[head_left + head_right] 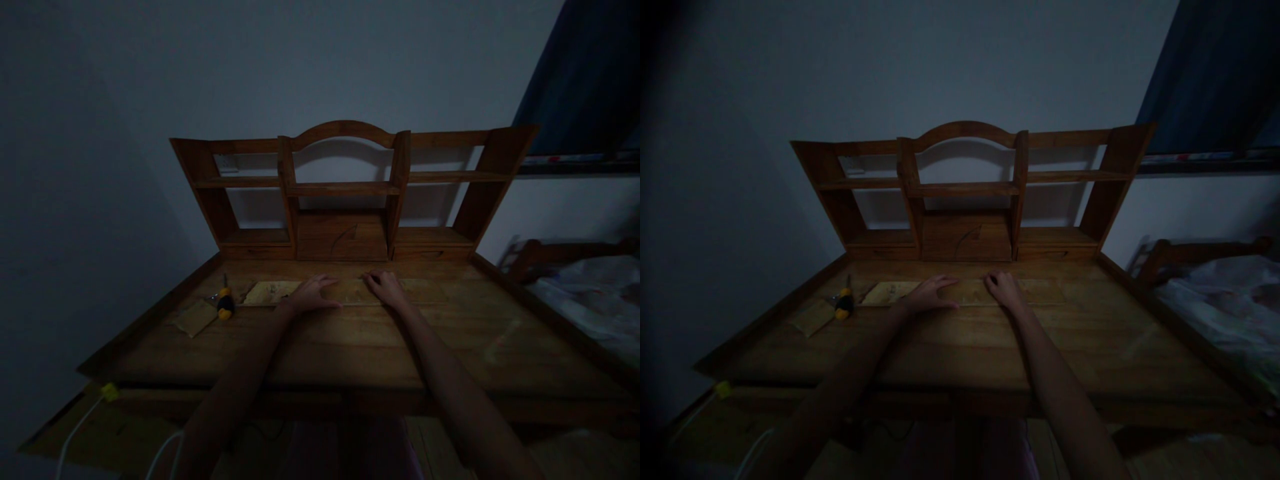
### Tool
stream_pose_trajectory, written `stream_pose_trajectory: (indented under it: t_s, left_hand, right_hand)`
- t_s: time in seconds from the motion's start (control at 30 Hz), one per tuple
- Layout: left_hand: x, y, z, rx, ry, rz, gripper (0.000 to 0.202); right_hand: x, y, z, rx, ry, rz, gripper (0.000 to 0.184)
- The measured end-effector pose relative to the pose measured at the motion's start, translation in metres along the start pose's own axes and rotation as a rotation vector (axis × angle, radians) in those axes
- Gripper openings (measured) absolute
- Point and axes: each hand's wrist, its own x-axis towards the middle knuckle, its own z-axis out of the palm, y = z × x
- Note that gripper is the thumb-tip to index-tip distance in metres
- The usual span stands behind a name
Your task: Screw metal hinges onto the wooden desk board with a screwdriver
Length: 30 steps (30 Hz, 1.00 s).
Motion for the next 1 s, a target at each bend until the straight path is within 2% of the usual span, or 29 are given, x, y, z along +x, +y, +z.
stream_pose_trajectory:
  t_s: [0.2,0.43,0.7,1.0]
  left_hand:
    - [-0.0006,0.0031,-0.0013,-0.018,0.019,0.051,0.08]
    - [-0.0012,0.0056,-0.003,-0.017,0.005,0.047,0.075]
    - [-0.0011,-0.0007,0.0017,0.014,0.032,0.12,0.069]
    - [0.0005,-0.0027,0.0028,-0.015,0.044,0.135,0.068]
  right_hand:
    - [-0.0002,-0.0018,-0.0007,-0.004,-0.002,0.002,0.035]
    - [-0.0003,-0.0016,-0.0011,0.001,-0.009,-0.002,0.035]
    - [0.0009,-0.002,-0.0016,0.007,-0.033,0.012,0.036]
    - [-0.0003,-0.0039,-0.0033,0.009,-0.036,0.039,0.034]
